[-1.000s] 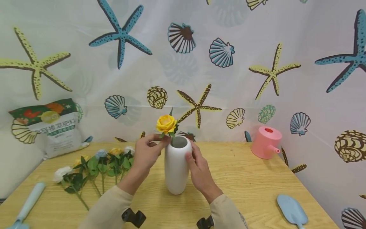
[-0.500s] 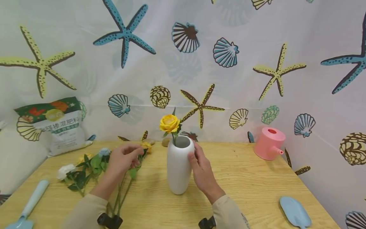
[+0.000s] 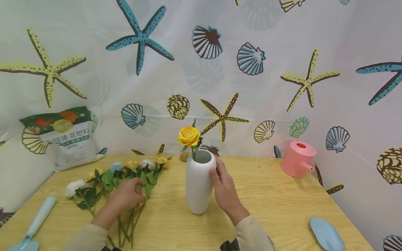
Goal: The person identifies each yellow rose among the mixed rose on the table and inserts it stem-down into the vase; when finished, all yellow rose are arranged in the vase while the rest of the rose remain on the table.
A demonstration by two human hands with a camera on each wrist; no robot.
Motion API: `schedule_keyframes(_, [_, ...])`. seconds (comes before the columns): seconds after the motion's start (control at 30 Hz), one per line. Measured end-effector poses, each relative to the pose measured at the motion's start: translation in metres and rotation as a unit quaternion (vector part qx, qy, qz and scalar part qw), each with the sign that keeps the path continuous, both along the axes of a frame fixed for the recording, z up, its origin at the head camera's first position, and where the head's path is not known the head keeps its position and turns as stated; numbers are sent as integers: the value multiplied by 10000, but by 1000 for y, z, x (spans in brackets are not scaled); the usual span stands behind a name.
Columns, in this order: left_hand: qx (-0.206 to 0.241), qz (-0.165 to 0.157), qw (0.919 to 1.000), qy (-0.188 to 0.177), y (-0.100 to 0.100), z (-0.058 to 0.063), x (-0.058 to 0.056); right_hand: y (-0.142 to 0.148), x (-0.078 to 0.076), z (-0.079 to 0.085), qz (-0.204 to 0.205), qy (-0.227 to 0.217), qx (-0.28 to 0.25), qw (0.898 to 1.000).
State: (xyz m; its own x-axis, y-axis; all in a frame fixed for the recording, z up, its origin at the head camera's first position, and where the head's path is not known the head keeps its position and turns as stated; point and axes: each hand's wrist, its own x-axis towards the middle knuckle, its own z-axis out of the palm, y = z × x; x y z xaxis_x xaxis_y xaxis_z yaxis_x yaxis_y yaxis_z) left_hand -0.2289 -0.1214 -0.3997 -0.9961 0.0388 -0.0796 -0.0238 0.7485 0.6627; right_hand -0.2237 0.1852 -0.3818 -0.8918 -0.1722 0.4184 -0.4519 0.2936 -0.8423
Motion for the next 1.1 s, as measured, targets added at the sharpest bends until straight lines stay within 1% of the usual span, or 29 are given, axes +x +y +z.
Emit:
schedule_keyframes(0.1, [-422,-89,9990,151,2,-4,1,0,0,0,-22,-46,20,10000])
schedule_keyframes(0.2, [-752,-221,9960,418,7,-6,3,0,1,0,-33,-66,31,10000])
schedule_keyframes(0.37, [-982,-344,9918,745,14,-8,7,1,2,0,-6,-8,38,10000])
schedule_keyframes(0.43, [-1060,-402,9909,731,17,-8,8,1,1,0,30,89,37,9999])
schedule_keyframes(0.53, [-1216,-473,9896,612,21,-6,9,1,1,0,64,217,52,9997])
schedule_keyframes(0.67, [-1159,-470,9911,451,24,-4,9,1,1,0,81,267,57,9996])
schedule_keyframes(0.73, [-985,-419,9934,411,24,-4,9,2,1,0,91,250,41,9996])
schedule_keyframes(0.8, [-679,-338,9966,310,25,-4,9,2,1,-1,93,224,29,9997])
schedule_keyframes(0.93, [98,-184,9997,96,26,-2,8,2,1,-1,94,159,20,9998])
schedule_keyframes(0.97, [363,-150,9992,39,26,-1,8,2,1,-1,83,132,13,9999])
schedule_keyframes(1.03, [969,-147,9952,-26,26,3,8,2,0,0,66,114,8,9999])
schedule_keyframes(1.1, [1658,-101,9860,-110,27,6,8,1,0,0,61,110,7,9999])
